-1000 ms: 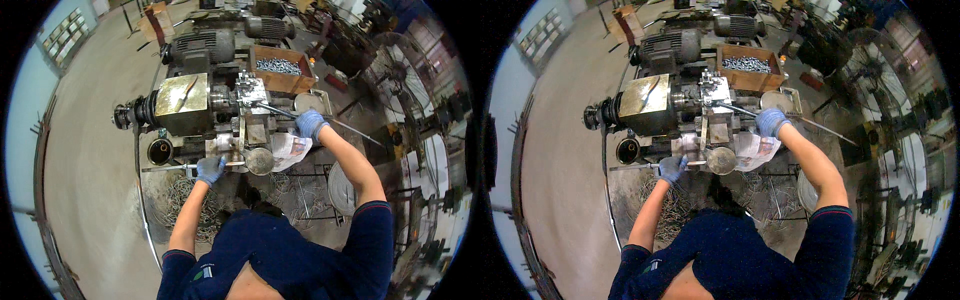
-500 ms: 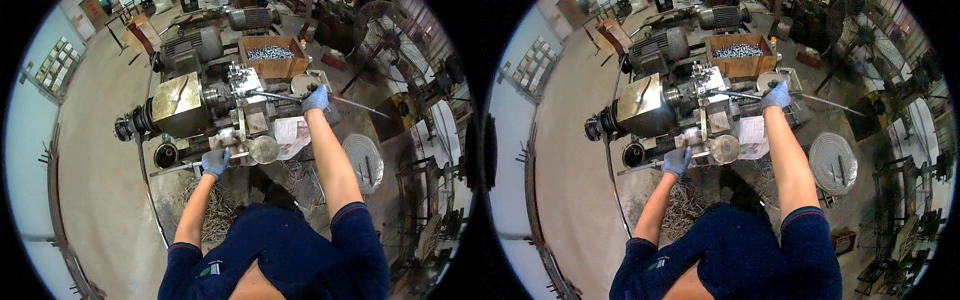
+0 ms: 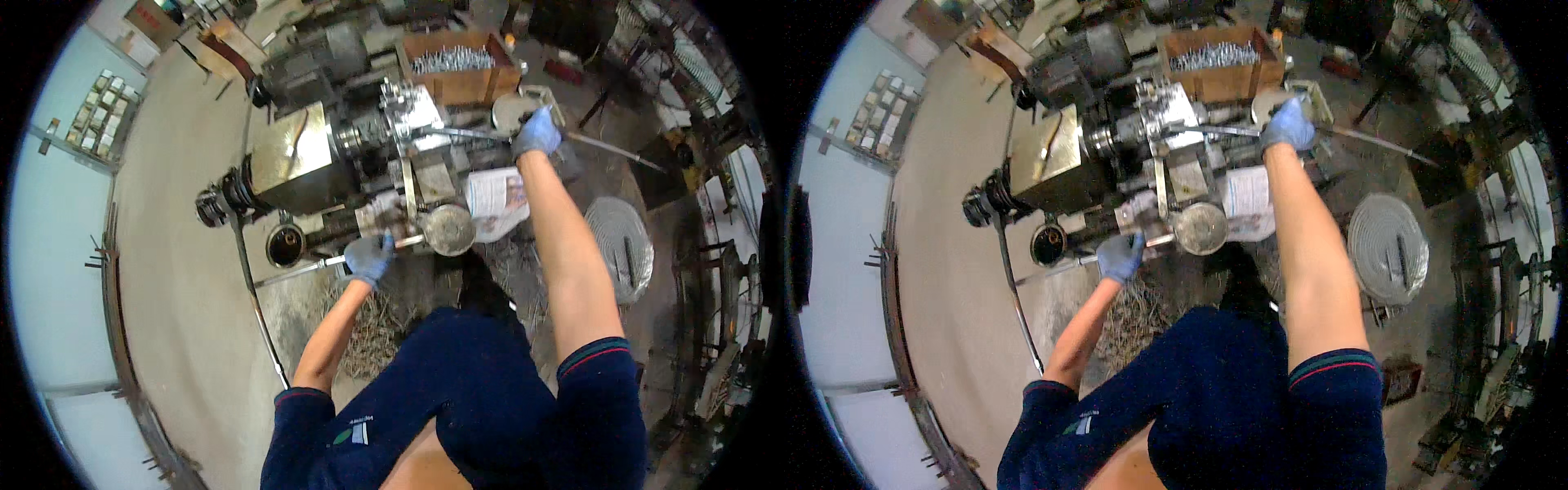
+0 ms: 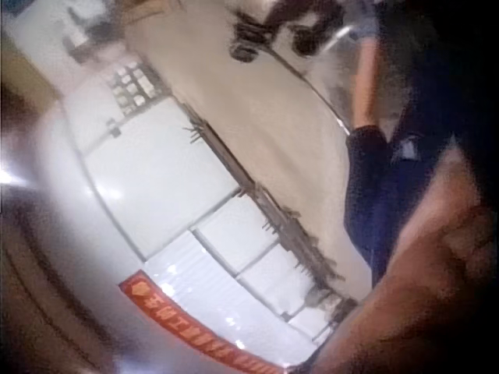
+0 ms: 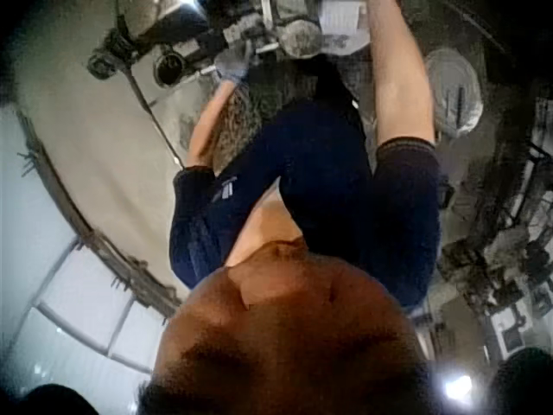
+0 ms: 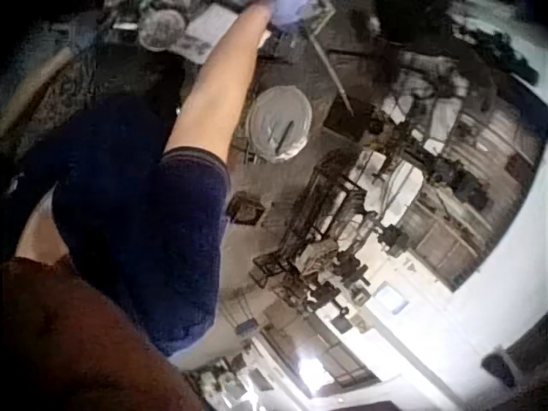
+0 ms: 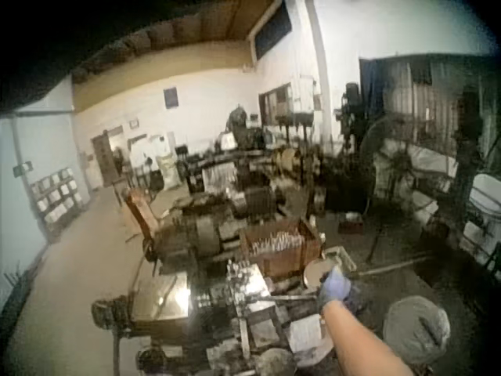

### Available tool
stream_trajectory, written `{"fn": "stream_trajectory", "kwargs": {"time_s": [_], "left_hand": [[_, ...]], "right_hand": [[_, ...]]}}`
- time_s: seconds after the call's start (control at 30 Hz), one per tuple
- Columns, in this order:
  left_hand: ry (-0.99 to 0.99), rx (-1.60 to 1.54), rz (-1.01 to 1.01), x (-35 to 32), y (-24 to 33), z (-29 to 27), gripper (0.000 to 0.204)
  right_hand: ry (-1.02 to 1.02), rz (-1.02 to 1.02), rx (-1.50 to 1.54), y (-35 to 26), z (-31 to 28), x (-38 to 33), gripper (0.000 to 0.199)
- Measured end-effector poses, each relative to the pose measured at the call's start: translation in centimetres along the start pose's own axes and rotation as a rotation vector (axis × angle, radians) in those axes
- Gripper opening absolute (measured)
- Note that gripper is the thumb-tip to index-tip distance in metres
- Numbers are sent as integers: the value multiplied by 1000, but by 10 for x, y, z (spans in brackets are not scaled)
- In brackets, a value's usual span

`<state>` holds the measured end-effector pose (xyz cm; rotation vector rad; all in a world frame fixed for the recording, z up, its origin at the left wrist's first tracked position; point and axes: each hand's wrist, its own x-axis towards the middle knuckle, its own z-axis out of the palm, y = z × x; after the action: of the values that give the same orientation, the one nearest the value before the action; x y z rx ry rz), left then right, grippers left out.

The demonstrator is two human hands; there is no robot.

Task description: The person operates a lathe machine to process metal components, using a wrench to tighten or loosen parts and managing the metal shavings produced during the turning process.

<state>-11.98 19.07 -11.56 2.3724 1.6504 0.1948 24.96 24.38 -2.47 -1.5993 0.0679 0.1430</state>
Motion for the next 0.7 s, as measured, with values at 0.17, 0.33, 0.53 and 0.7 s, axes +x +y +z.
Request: {"fn": "stream_trajectory", "kwargs": {"time_s": [0.17,0.33,0.53,0.7], "left_hand": [[88,-46,39,1,2,9,51],[186,-77,31,-6,-5,27,48],[226,-45,38,-4,-9,28,50],[102,-80,10,-9,10,12,46]], "right_hand": [[-71,212,302,-7,3,-2,50],[-77,173,226,-6,-8,-15,46],[-92,41,156,-6,6,-6,46],[8,-96,30,1,3,11,45]]}}
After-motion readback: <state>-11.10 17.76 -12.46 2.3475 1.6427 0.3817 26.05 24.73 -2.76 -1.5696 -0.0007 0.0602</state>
